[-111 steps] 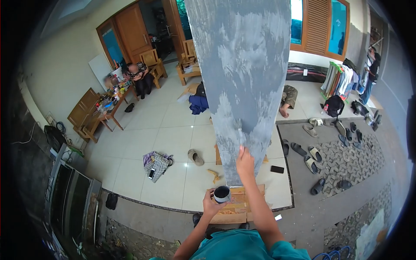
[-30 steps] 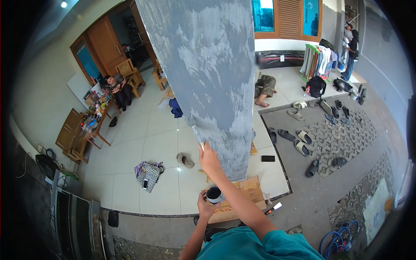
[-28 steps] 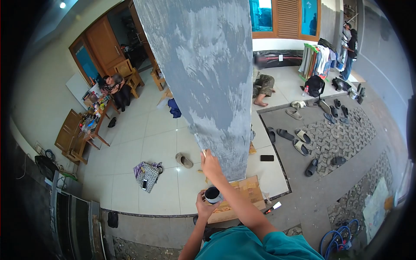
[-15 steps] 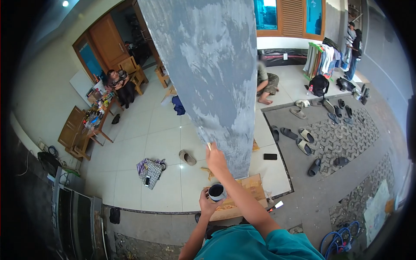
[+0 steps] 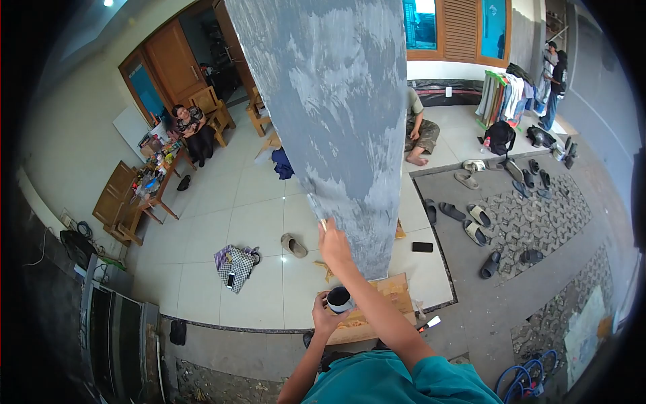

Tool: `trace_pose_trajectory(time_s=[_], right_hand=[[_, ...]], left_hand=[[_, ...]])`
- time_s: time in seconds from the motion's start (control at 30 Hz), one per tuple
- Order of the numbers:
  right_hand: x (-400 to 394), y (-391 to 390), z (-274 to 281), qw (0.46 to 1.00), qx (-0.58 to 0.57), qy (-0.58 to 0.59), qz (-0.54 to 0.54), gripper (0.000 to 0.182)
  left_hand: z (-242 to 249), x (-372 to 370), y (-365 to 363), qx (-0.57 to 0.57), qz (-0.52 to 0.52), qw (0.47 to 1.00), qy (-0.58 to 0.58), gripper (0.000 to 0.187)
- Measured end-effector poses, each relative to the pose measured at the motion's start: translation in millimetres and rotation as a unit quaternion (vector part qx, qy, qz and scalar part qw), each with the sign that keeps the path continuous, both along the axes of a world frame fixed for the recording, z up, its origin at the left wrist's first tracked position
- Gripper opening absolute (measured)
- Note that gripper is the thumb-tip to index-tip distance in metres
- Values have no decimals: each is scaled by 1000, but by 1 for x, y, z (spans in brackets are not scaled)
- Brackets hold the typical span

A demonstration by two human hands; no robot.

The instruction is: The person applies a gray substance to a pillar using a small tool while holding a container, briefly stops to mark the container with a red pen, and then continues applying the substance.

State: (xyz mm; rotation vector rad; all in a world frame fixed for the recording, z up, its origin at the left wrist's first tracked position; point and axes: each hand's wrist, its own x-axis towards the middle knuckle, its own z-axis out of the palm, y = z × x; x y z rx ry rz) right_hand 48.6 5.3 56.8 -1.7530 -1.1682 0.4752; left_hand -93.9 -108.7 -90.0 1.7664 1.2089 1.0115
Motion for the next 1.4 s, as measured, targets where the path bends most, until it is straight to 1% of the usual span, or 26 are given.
trace_pose_trajectory(time_s=[0.1, 0.17, 0.3, 0.37, 0.47, 0.57, 0.67, 0.77, 0.8, 0.87, 0.9, 0.97, 1.0, 1.07, 1.13, 1.2, 1.27, 1.3, 1.4], right_hand=[[1, -22, -45, 1000, -28, -1, 0, 30], [3, -33, -59, 997, -77, -2, 6, 30], [4, -43, -15, 996, -86, -23, 22, 31], [2, -33, 10, 998, -42, -25, 46, 32], [2, -10, 4, 998, -45, -33, 15, 35], [7, -15, -24, 997, -71, -25, -1, 36], [6, -31, -73, 996, -75, -46, 7, 32], [6, -46, -55, 994, -96, -50, 27, 31], [6, -48, -39, 994, -95, -51, 30, 31], [9, -43, 3, 999, -20, -32, 38, 32], [11, -38, 20, 999, -21, -30, 39, 32], [14, -27, 44, 999, 39, -12, 16, 34], [16, -22, 42, 999, 39, -11, 17, 34], [23, -8, 24, 1000, 1, -27, -14, 35], [25, -8, -25, 1000, -4, -28, -14, 35], [23, -27, -56, 999, -8, -34, -15, 35], [21, -43, -71, 996, -94, -8, 3, 36], [22, -45, -62, 996, -92, -10, 0, 36], [16, -50, -10, 998, -63, 17, 0, 37]], left_hand=[[1, -5, -1, -7, 7, 1000, 1, 76], [-5, -12, 0, 8, 27, 999, 26, 81], [-17, -18, 4, 7, 38, 999, 8, 78], [-26, -16, 7, 5, 40, 999, -7, 77], [-22, -7, 11, 9, 22, 1000, -20, 77], [0, -1, 8, 1, 8, 1000, -5, 81], [0, -4, 5, 11, 19, 1000, 7, 80], [-9, -10, 4, -2, 33, 999, 20, 77], [-14, -10, 5, -1, 37, 999, 19, 77], [-22, -11, 7, -5, 24, 1000, -4, 77], [-21, -10, 6, -7, 25, 1000, -3, 77], [-10, -5, 6, -4, 13, 1000, -16, 78], [-6, -3, 5, -5, 14, 1000, -15, 78], [1, 0, 4, 4, 11, 1000, 4, 78], [1, -2, 3, 6, 12, 1000, 4, 77], [-4, -3, 4, 10, 12, 1000, 0, 77], [-16, -10, 4, 19, 19, 1000, 6, 77], [-18, -11, 4, 21, 16, 1000, 4, 77], [-20, -8, 2, 20, 15, 1000, -2, 76]])
